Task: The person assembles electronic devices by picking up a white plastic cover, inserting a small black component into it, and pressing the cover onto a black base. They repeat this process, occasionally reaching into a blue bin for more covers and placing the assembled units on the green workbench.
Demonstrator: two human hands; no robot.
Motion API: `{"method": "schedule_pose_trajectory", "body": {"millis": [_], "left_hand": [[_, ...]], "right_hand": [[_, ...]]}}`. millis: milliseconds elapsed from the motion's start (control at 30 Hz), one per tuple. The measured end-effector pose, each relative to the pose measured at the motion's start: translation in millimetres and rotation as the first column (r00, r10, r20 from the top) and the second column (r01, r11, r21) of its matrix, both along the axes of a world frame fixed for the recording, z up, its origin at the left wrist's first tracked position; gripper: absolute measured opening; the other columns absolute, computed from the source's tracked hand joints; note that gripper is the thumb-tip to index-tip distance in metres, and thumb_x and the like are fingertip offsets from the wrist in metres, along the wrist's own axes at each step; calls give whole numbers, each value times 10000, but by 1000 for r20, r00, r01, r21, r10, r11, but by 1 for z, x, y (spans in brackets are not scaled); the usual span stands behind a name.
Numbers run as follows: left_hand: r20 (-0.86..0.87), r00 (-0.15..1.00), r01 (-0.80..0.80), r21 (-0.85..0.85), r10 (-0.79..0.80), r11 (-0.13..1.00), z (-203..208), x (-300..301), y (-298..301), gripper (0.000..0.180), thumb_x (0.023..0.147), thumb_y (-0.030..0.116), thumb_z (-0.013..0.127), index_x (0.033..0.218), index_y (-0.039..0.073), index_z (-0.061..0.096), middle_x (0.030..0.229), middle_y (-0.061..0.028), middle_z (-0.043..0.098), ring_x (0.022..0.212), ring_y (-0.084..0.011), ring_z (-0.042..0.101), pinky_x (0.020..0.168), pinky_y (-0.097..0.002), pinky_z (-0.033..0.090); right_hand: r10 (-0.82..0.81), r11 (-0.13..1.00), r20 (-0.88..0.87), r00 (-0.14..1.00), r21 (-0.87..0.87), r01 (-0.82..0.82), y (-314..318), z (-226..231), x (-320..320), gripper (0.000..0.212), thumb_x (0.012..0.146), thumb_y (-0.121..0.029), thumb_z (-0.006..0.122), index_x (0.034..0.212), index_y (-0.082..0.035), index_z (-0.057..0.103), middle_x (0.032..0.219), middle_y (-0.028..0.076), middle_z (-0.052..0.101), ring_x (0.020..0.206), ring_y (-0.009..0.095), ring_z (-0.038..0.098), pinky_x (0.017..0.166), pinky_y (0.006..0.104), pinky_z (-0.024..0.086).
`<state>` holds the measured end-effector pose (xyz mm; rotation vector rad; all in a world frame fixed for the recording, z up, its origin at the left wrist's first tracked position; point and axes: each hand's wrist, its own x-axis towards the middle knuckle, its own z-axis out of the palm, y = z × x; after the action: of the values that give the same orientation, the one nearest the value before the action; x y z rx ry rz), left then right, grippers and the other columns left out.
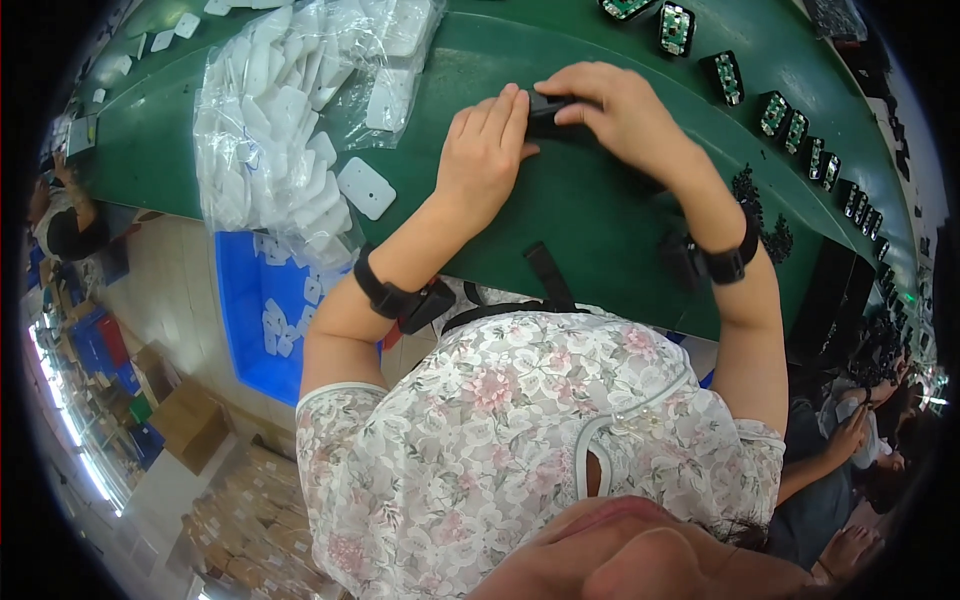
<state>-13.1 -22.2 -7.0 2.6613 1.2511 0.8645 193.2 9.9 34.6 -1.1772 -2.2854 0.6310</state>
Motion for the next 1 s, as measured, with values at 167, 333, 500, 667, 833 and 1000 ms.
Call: {"method": "schedule_pose_trajectory", "body": {"millis": [167,333,500,667,833,1000], "left_hand": [[249,966,-17,-225,75,974,4,0,36,362,789,160,722,1091,-15,625,994,-128,667,861,-236,640,749,-323,507],[545,763,290,-769,349,569,17,-5,31,282,922,204,615,1054,-45,627,860,-77,681,781,-109,613,683,-240,480],[679,585,461,-728,443,507,23,0,18,338,898,247,653,1047,-55,625,847,-96,681,748,-124,640,686,-232,501],[720,384,553,-681,578,481,25,10,6,350,909,231,640,1110,-52,600,914,-108,680,768,-135,641,719,-235,501],[782,357,471,-623,511,624,17,8,0,392,902,150,635,1227,-39,523,1034,-126,648,810,-143,628,727,-252,507],[664,671,33,-472,330,881,28,-31,-31,427,836,10,651,1241,27,517,1045,-108,632,841,-171,609,700,-280,498]], "right_hand": [[-233,836,-209,950,-542,85,22,6,6,304,914,-179,602,1186,-44,618,1016,44,656,926,124,606,808,265,491],[-282,863,-452,846,-505,17,-1,8,1,410,885,-270,660,1233,-63,597,1055,64,645,908,143,613,803,276,498],[-404,827,-594,696,-562,1,-11,16,-10,428,892,-171,652,1276,-29,526,1183,84,586,1096,153,551,970,290,427],[-397,857,-636,661,-515,19,-17,19,-27,443,877,-121,662,1280,-17,507,1167,81,586,1083,157,554,963,288,427],[-92,994,-395,914,-88,62,22,30,-23,427,840,-50,664,1250,-24,546,1133,73,609,1028,160,586,915,285,461],[-166,979,-137,977,-140,147,94,40,-5,362,786,-12,673,1114,-4,520,1010,148,627,942,249,614,815,332,495]]}}
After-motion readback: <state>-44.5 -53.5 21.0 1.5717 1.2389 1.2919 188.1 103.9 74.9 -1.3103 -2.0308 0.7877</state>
